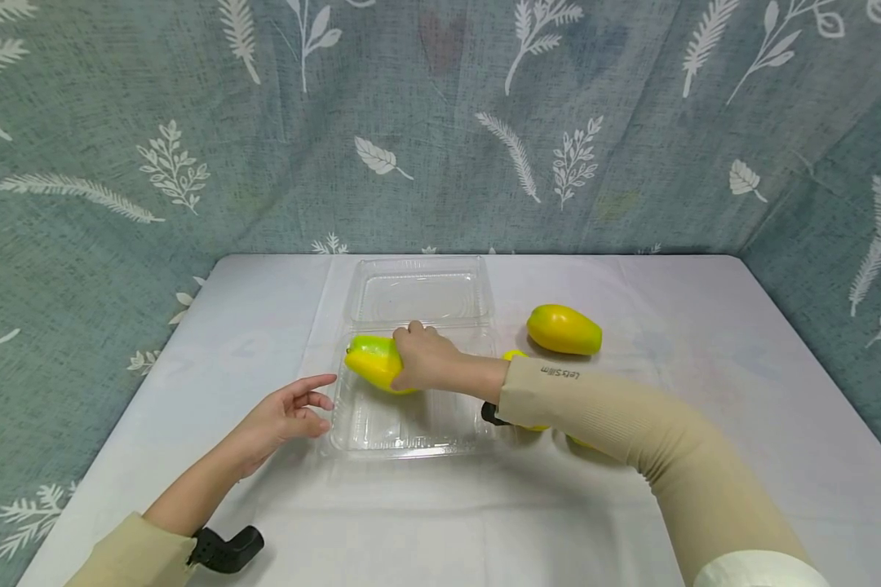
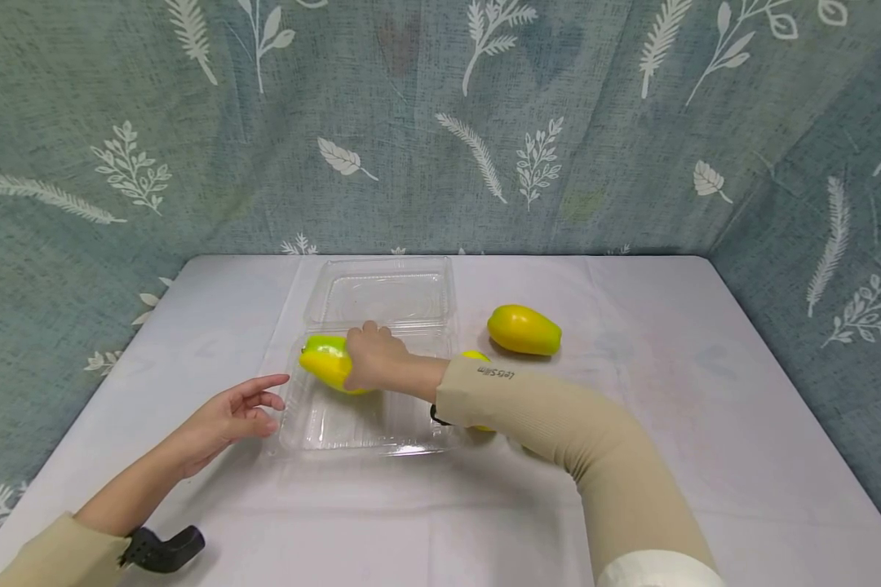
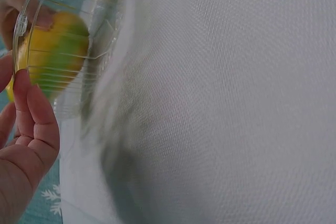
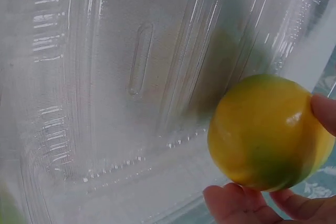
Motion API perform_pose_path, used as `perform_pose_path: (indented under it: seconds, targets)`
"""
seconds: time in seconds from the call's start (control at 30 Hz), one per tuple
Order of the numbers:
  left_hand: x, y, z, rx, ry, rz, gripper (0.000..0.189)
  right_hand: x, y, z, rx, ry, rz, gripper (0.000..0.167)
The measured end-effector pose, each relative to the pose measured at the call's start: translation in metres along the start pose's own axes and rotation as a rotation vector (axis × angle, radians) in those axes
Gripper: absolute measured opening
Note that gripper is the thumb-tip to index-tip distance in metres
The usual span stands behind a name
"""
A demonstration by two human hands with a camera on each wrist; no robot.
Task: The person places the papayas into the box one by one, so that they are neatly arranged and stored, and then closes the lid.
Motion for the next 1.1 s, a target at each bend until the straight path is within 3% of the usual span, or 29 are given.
perform_pose_path:
  seconds: [0.77,1.1]
  targets:
    - [-0.002,0.003,0.001,0.005,-0.006,0.010,0.070,-0.001,0.000,0.000,-0.017,-0.033,0.001,0.074]
    - [-0.001,0.003,0.000,0.011,0.000,0.000,0.070,-0.003,-0.001,-0.022,0.076,-0.062,-0.001,0.076]
Point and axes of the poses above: each hand's wrist, its own x-axis towards the middle knuckle, its own z-axis out of the palm, y = z × x, the point moved 8 cm from there along x, towards the middle knuckle, and after that the axes turned 7 degrees about x, right-handed, at the moved point
